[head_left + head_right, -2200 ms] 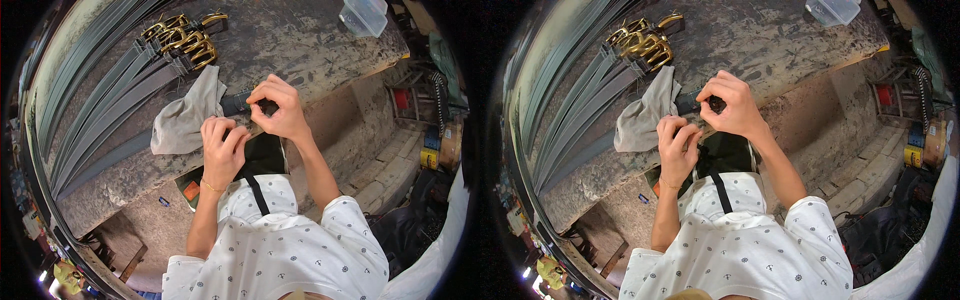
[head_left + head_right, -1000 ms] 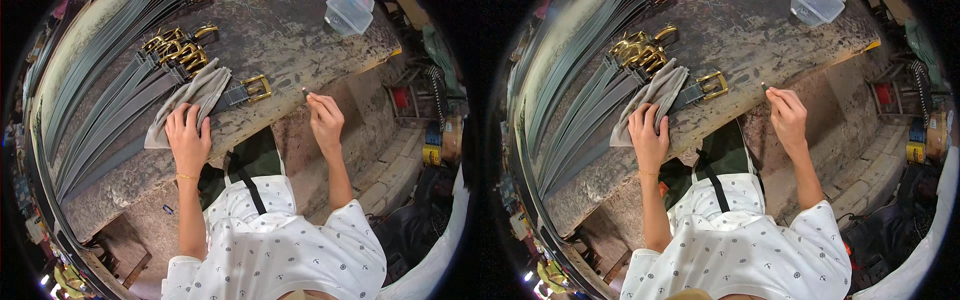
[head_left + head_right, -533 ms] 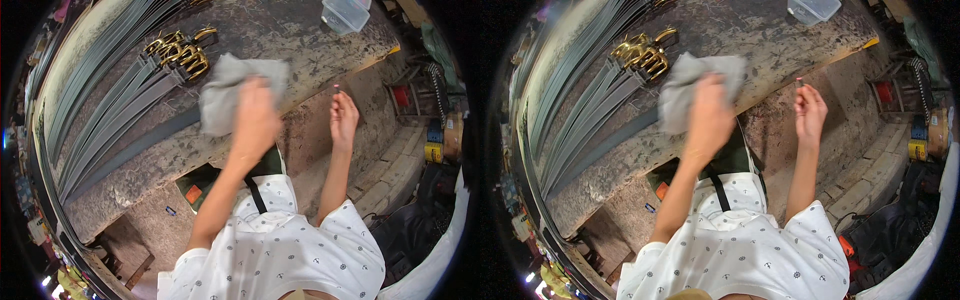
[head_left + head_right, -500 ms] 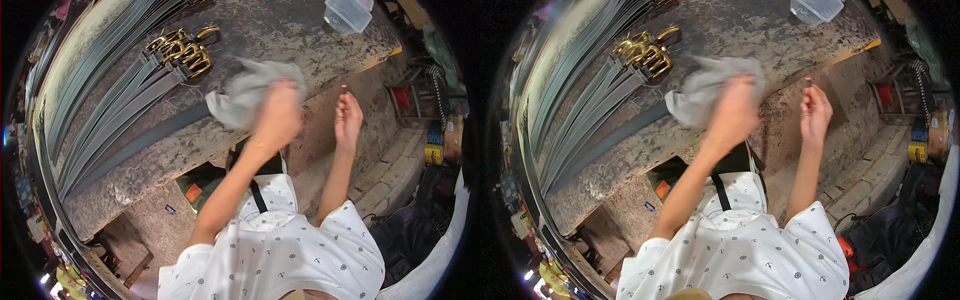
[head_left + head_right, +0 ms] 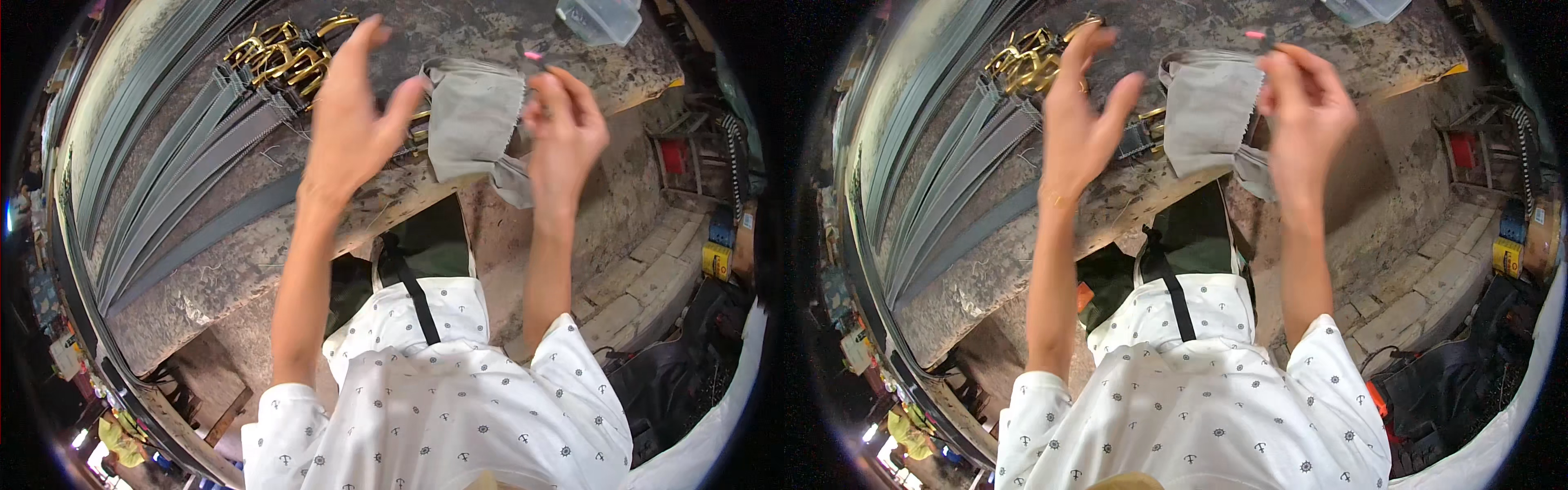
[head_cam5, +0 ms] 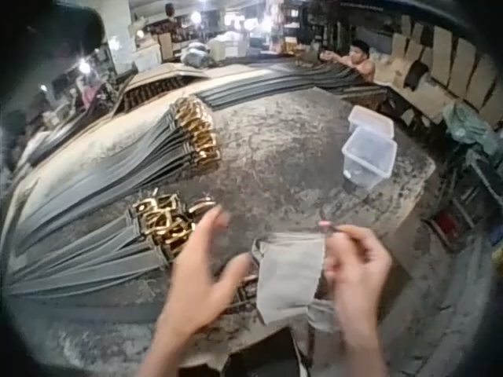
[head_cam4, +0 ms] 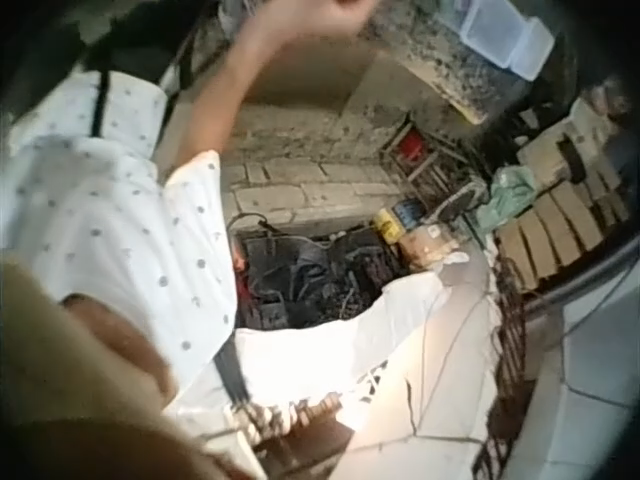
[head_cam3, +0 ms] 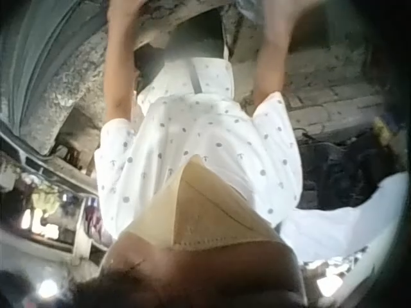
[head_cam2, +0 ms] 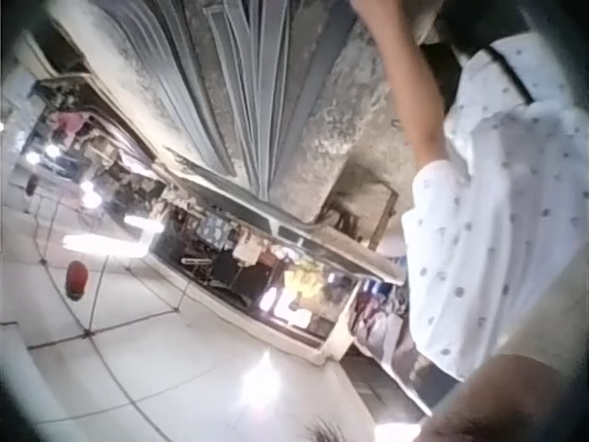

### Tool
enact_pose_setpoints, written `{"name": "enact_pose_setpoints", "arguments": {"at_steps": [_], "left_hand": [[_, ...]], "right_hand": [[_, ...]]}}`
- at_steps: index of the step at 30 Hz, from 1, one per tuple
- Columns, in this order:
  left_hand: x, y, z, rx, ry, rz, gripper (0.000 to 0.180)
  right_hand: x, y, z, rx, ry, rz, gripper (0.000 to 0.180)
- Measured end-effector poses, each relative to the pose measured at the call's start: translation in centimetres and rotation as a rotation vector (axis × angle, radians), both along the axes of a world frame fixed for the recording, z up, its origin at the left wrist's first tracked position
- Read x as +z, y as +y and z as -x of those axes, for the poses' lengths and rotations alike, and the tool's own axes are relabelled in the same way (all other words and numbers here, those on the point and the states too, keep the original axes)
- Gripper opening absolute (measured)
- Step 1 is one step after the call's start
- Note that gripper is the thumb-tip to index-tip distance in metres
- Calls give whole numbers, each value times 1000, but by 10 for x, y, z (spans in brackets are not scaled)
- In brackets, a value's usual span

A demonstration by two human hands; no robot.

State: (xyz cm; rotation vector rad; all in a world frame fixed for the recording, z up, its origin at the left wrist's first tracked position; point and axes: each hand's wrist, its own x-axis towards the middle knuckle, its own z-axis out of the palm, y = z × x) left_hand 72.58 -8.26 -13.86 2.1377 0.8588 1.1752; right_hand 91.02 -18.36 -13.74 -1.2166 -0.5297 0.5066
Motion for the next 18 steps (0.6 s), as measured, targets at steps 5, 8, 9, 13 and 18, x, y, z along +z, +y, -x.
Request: {"name": "enact_pose_setpoints", "arguments": {"at_steps": [5, 8, 9, 13, 18], "left_hand": [[-25, -50, 57, -28, 424, -38, 42], [-32, -54, 58, 24, 468, -87, 40], [-35, -55, 58, 21, 467, -80, 40], [-39, -57, 67, -1, 445, -151, 41], [-33, -62, 68, -67, 486, -173, 47]], "right_hand": [[-35, 39, 23, 218, -20, -36, 15], [-39, 41, 21, 250, -31, 25, 14], [-41, 41, 21, 249, -21, 12, 14], [-42, 44, 23, 225, 0, -12, 14], [-43, 43, 21, 240, -55, 7, 15]]}}
